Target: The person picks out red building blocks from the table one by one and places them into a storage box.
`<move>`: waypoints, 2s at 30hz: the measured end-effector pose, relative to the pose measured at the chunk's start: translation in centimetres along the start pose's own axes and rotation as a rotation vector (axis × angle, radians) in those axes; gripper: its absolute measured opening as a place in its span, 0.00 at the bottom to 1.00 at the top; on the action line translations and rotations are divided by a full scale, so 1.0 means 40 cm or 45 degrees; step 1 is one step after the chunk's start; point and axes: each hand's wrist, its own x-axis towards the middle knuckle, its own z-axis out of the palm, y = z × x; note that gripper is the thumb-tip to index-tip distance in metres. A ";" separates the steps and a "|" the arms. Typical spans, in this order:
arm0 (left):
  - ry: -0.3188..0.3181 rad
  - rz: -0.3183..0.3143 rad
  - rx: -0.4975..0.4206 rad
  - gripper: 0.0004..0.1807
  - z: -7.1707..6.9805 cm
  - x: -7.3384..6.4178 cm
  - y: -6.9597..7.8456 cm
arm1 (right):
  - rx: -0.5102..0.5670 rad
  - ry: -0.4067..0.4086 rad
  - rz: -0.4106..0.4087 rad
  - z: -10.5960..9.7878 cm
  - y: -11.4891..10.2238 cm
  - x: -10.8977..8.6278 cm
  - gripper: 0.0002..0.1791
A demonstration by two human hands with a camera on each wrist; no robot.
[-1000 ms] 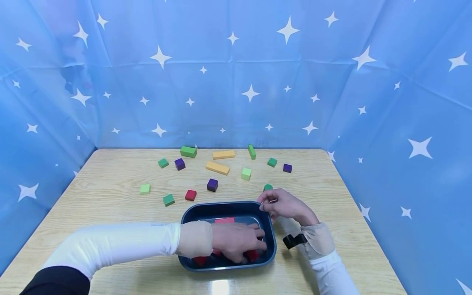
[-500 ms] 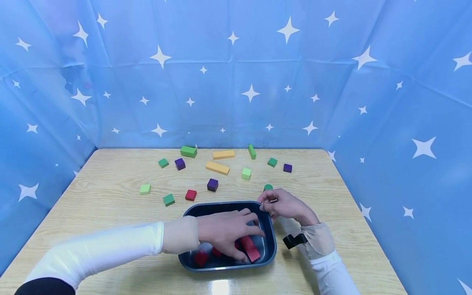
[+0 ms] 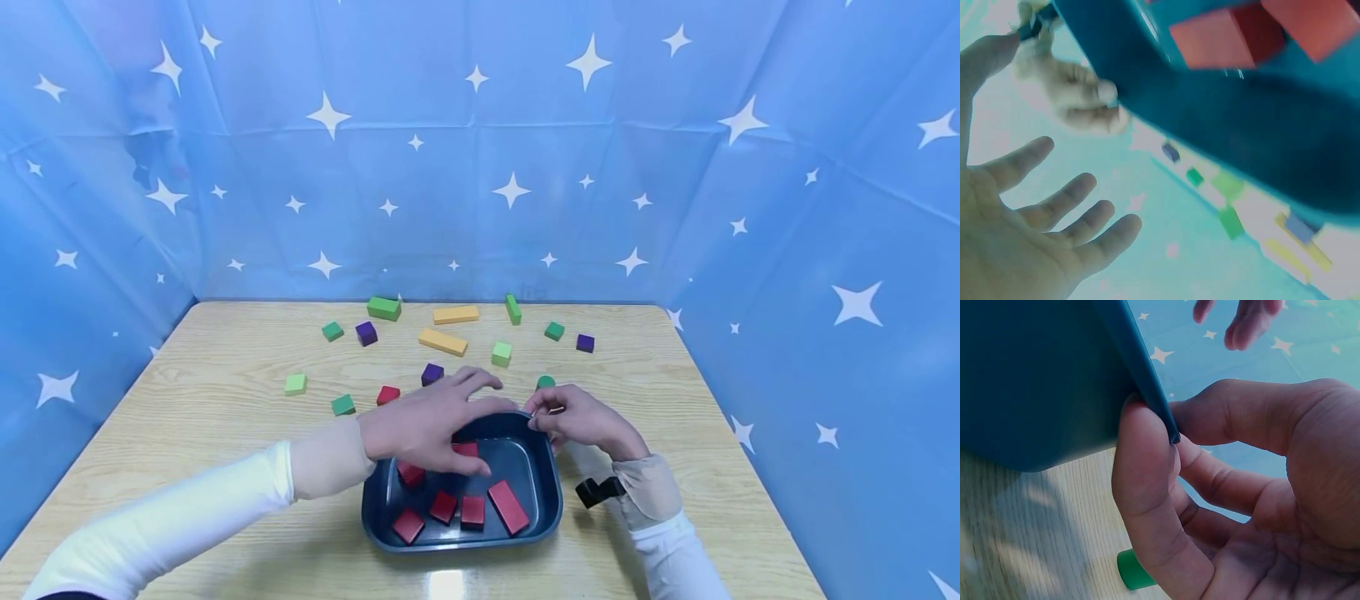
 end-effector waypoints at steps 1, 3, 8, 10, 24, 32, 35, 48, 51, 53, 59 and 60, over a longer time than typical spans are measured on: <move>0.015 -0.030 0.005 0.45 -0.006 -0.003 -0.009 | 0.002 0.004 0.004 0.001 0.000 0.000 0.10; 0.044 -0.090 -0.003 0.44 -0.017 -0.010 -0.030 | 0.008 0.009 0.009 0.002 -0.001 0.001 0.10; 0.136 -0.213 -0.059 0.41 -0.037 -0.028 -0.100 | 0.016 0.018 0.009 0.006 -0.002 0.002 0.10; 0.174 -0.254 -0.073 0.40 -0.042 -0.036 -0.132 | 0.015 0.020 0.008 0.007 -0.002 0.001 0.09; 0.090 -0.590 -0.129 0.45 -0.020 -0.082 -0.298 | 0.006 0.023 0.015 0.004 -0.002 0.004 0.09; -0.032 -0.666 -0.129 0.47 0.026 -0.088 -0.311 | 0.005 0.029 0.021 0.002 -0.006 0.002 0.09; -0.063 -0.673 -0.122 0.45 0.042 -0.089 -0.308 | 0.000 0.031 0.023 0.002 -0.006 0.002 0.09; -0.093 -0.586 -0.124 0.15 0.072 -0.087 -0.326 | 0.009 0.021 0.021 0.005 -0.008 0.003 0.10; -0.081 -0.567 -0.127 0.11 0.074 -0.088 -0.326 | 0.012 0.024 0.025 0.005 -0.011 0.003 0.10; -0.082 -0.572 -0.129 0.11 0.075 -0.087 -0.324 | 0.010 0.025 0.023 0.005 -0.010 0.003 0.10; -0.106 -0.588 -0.130 0.12 0.075 -0.084 -0.322 | 0.008 0.019 0.026 0.004 -0.008 0.001 0.10; -0.109 -0.599 -0.140 0.12 0.074 -0.084 -0.322 | 0.009 0.019 0.027 0.004 -0.007 0.001 0.10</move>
